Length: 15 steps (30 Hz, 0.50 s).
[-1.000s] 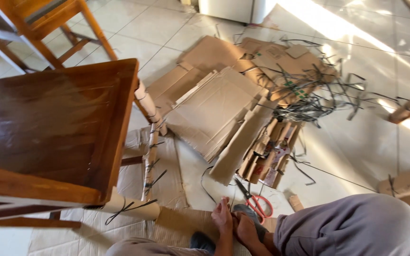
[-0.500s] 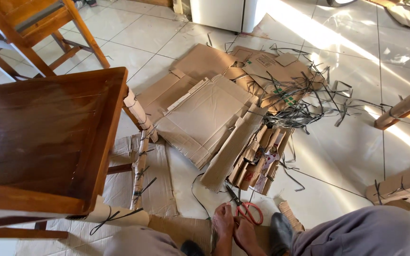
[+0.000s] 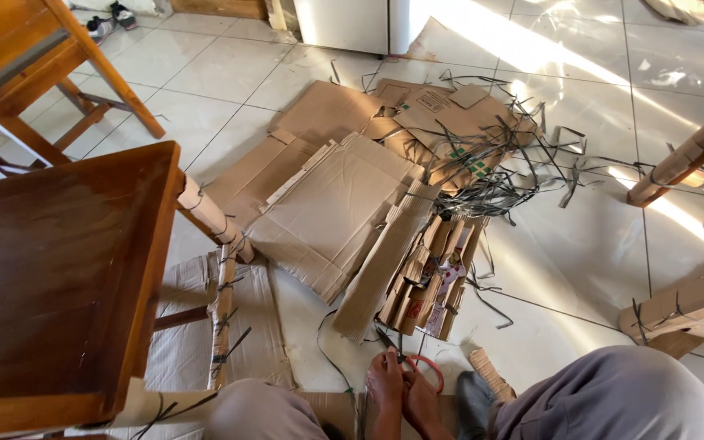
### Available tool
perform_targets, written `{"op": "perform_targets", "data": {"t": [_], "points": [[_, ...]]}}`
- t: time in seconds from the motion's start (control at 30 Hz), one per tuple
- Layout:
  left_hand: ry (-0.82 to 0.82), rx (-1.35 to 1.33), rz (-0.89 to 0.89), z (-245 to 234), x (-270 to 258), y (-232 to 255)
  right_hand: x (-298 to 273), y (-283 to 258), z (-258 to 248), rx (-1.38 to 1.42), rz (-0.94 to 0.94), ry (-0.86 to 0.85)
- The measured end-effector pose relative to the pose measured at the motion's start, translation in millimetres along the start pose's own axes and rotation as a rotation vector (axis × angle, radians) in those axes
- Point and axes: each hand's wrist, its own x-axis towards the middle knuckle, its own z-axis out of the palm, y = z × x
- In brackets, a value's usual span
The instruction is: Wrapping a wooden chair leg with cardboard and securing it with plastic ties
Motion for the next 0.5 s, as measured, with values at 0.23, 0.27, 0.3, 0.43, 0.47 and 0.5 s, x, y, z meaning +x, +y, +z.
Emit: {"op": "perform_targets", "data": {"t": [0.23,0.27,0.3,0.43,0.47,0.5], "points": [[0.019,0.069,0.069,14,-2,3,29,37,18,0.150,-0.015,0.077],[0.020,0.068,0.073,19,1,-1,31,38,18,0.146,-0.012,0.084],[0.021,0.067,0.077,24,4,-5,33,38,18,0.141,-0.009,0.090],[-0.056,0.069,0.052,15,-7,20,45,56,26,0.134,0.009,0.119],[-0.064,0.062,0.072,14,-10,25,44,59,24,0.131,0.011,0.125],[-0.071,0.056,0.091,13,-13,29,43,61,22,0.128,0.013,0.131]]}}
